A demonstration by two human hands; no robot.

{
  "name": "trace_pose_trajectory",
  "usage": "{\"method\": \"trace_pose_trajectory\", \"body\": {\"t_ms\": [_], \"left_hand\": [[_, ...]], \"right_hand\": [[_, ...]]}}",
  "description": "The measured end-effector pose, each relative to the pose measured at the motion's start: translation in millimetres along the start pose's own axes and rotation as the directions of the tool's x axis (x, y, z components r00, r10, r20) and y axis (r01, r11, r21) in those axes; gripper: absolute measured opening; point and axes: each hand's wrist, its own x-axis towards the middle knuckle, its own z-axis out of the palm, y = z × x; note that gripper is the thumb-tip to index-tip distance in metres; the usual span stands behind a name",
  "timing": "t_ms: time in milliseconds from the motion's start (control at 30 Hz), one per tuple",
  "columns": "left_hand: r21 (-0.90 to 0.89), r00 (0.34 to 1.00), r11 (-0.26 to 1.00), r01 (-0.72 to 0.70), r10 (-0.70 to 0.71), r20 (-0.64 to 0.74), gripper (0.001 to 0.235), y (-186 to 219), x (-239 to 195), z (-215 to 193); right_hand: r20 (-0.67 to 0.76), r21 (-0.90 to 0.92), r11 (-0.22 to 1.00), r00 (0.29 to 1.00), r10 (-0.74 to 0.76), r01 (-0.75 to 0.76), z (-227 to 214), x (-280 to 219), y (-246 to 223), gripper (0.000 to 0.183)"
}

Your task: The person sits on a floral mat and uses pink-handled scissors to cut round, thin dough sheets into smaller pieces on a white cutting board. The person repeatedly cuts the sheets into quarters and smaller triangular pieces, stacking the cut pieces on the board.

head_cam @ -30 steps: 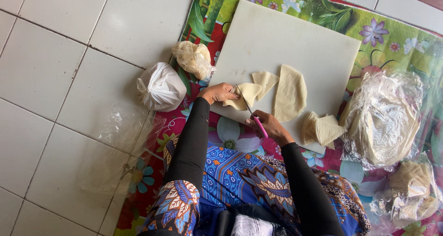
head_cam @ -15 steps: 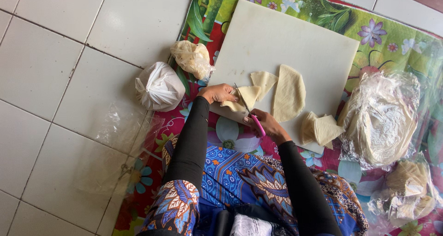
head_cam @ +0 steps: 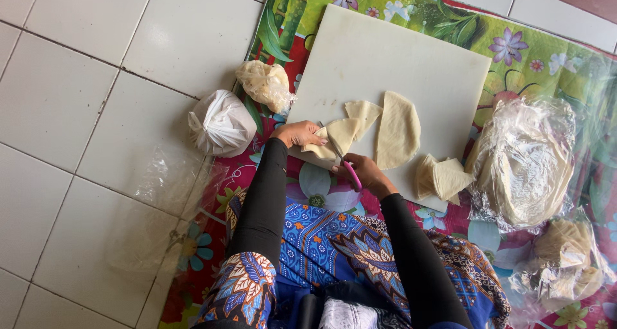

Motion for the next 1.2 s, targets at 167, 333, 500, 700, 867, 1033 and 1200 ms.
{"method": "trace_pose_trajectory", "body": {"t_ms": [167,333,500,700,867,1033,1200], "left_hand": [[0.021,0.998,0.998,-0.057,0.058,-0.04,0.033,17,-42,-12],[0.534,0.944,0.822,-0.2,0.308,-0.121,0.04,66,-23,33],[0.57,0.81,0.786,-0.238,0.484,-0.33,0.05,70,14,55],[0.708,0.634,0.702,0.076,0.514,-0.578,0.079,75,8,81],[0.8,0.704,0.544,0.254,0.463,-0.538,0.059,72,9,88],[0.806,0.847,0.591,-0.007,0.432,-0.309,0.053,84,-1,89],[0.828,0.781,0.511,-0.232,0.605,-0.154,0.057,122,27,89]], "right_hand": [[0.031,-0.105,0.98,0.984,0.176,-0.171,-12,-55,-14,0.043],[-0.091,-0.066,0.979,0.978,0.188,-0.194,-28,-146,39,0.037],[-0.307,0.036,0.992,0.946,-0.104,0.12,-47,-167,110,0.036],[-0.424,-0.265,0.964,0.9,-0.106,-0.011,-49,-146,105,0.045],[-0.403,-0.335,0.941,0.894,-0.194,0.052,-46,-145,102,0.048],[-0.43,-0.278,0.959,0.885,-0.177,0.056,-54,-146,101,0.048],[-0.401,-0.299,0.954,0.907,-0.129,0.003,-54,-144,94,0.052]]}}
